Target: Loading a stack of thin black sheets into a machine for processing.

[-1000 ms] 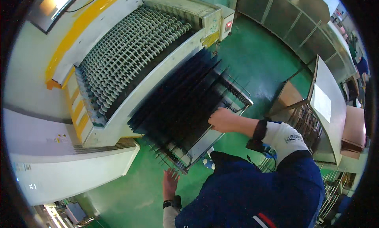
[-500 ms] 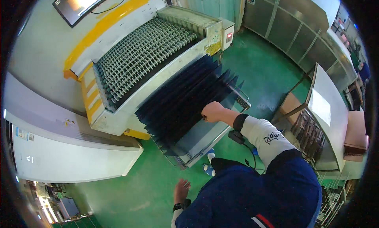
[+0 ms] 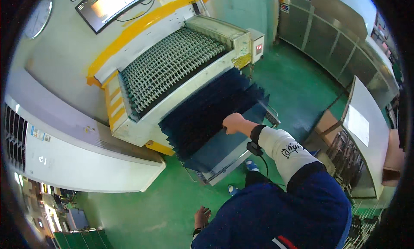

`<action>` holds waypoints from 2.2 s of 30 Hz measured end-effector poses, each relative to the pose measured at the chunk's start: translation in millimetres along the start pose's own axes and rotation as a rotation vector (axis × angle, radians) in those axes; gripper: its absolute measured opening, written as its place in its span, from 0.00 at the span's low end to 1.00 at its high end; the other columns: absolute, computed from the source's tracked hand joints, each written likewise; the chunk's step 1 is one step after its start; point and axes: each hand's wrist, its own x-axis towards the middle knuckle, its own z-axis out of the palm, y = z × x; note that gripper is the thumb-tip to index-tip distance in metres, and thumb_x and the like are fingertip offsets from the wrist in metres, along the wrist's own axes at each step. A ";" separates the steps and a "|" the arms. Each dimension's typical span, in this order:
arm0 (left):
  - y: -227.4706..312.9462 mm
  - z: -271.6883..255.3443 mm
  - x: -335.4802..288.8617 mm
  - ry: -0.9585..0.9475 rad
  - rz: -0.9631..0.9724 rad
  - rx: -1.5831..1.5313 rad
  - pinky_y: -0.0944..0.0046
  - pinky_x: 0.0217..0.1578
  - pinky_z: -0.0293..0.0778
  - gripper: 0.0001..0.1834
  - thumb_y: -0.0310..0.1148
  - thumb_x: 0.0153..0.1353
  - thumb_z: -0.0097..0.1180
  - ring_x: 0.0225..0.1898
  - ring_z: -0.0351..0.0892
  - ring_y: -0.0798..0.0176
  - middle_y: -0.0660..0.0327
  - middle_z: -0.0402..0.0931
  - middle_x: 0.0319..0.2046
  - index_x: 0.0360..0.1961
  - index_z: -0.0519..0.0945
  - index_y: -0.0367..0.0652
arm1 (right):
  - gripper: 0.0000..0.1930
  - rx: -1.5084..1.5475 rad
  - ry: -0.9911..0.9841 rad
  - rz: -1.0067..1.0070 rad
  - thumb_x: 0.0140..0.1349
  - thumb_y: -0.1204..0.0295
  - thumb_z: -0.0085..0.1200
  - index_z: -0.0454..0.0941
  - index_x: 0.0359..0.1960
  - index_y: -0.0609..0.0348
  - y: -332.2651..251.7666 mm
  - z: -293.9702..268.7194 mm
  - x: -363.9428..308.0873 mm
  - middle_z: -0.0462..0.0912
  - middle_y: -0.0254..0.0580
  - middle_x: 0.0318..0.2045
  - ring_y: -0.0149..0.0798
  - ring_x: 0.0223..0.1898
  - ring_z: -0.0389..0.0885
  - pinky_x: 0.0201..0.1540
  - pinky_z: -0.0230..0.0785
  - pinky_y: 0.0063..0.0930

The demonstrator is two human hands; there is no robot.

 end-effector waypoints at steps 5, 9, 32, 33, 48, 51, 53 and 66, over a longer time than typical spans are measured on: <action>43.4 24.5 -20.7 0.019 0.109 0.118 0.55 0.38 0.77 0.20 0.40 0.62 0.57 0.45 0.78 0.54 0.49 0.76 0.46 0.45 0.73 0.34 | 0.14 -0.003 -0.029 -0.020 0.48 0.61 0.58 0.84 0.35 0.52 12.5 6.6 0.6 0.84 0.42 0.35 0.48 0.40 0.83 0.40 0.75 0.43; 84.5 21.2 8.3 -0.005 0.734 0.300 0.65 0.28 0.72 0.09 0.32 0.60 0.57 0.27 0.76 0.63 0.58 0.77 0.27 0.28 0.76 0.37 | 0.13 -0.023 -0.046 -0.121 0.50 0.61 0.56 0.84 0.33 0.53 -9.1 0.4 11.2 0.84 0.44 0.34 0.49 0.38 0.83 0.39 0.75 0.44; 202.0 404.1 -64.3 -0.150 1.217 1.692 0.50 0.41 0.75 0.16 0.42 0.56 0.56 0.41 0.78 0.45 0.50 0.79 0.36 0.40 0.80 0.41 | 0.17 0.030 -0.313 -0.455 0.55 0.59 0.56 0.82 0.41 0.56 38.3 11.3 6.8 0.83 0.49 0.39 0.52 0.45 0.81 0.45 0.74 0.46; 205.3 413.3 -62.5 -0.145 1.148 1.792 0.49 0.40 0.75 0.16 0.42 0.56 0.56 0.40 0.79 0.45 0.49 0.79 0.35 0.38 0.81 0.41 | 0.17 0.053 -0.317 -0.434 0.55 0.59 0.56 0.82 0.41 0.57 41.8 11.3 10.1 0.83 0.50 0.39 0.52 0.44 0.81 0.45 0.74 0.46; 232.3 455.0 -71.3 0.093 0.666 1.764 0.49 0.39 0.77 0.15 0.41 0.47 0.62 0.37 0.82 0.46 0.49 0.82 0.34 0.31 0.84 0.43 | 0.15 0.126 -0.287 -0.391 0.54 0.60 0.57 0.83 0.36 0.58 43.8 -16.5 21.3 0.83 0.54 0.36 0.55 0.41 0.82 0.43 0.74 0.47; 237.0 459.3 -85.9 0.103 0.661 1.764 0.49 0.39 0.77 0.15 0.41 0.50 0.60 0.38 0.82 0.45 0.48 0.82 0.34 0.32 0.84 0.41 | 0.16 0.164 -0.263 -0.408 0.53 0.60 0.58 0.83 0.37 0.58 49.9 -2.7 30.2 0.83 0.53 0.37 0.55 0.41 0.82 0.44 0.74 0.46; 236.0 457.6 -85.2 0.120 0.653 1.753 0.49 0.38 0.77 0.15 0.42 0.50 0.60 0.37 0.82 0.45 0.49 0.82 0.34 0.31 0.84 0.41 | 0.16 0.158 -0.308 -0.407 0.53 0.60 0.58 0.83 0.37 0.58 44.4 -9.5 29.6 0.83 0.53 0.38 0.55 0.42 0.81 0.44 0.74 0.46; 231.4 449.4 -66.5 0.104 0.744 1.761 0.49 0.37 0.78 0.16 0.43 0.47 0.63 0.35 0.82 0.45 0.49 0.82 0.32 0.29 0.84 0.40 | 0.16 0.119 -0.249 -0.364 0.54 0.59 0.58 0.83 0.37 0.57 37.2 -28.8 12.5 0.83 0.53 0.38 0.56 0.42 0.81 0.45 0.74 0.46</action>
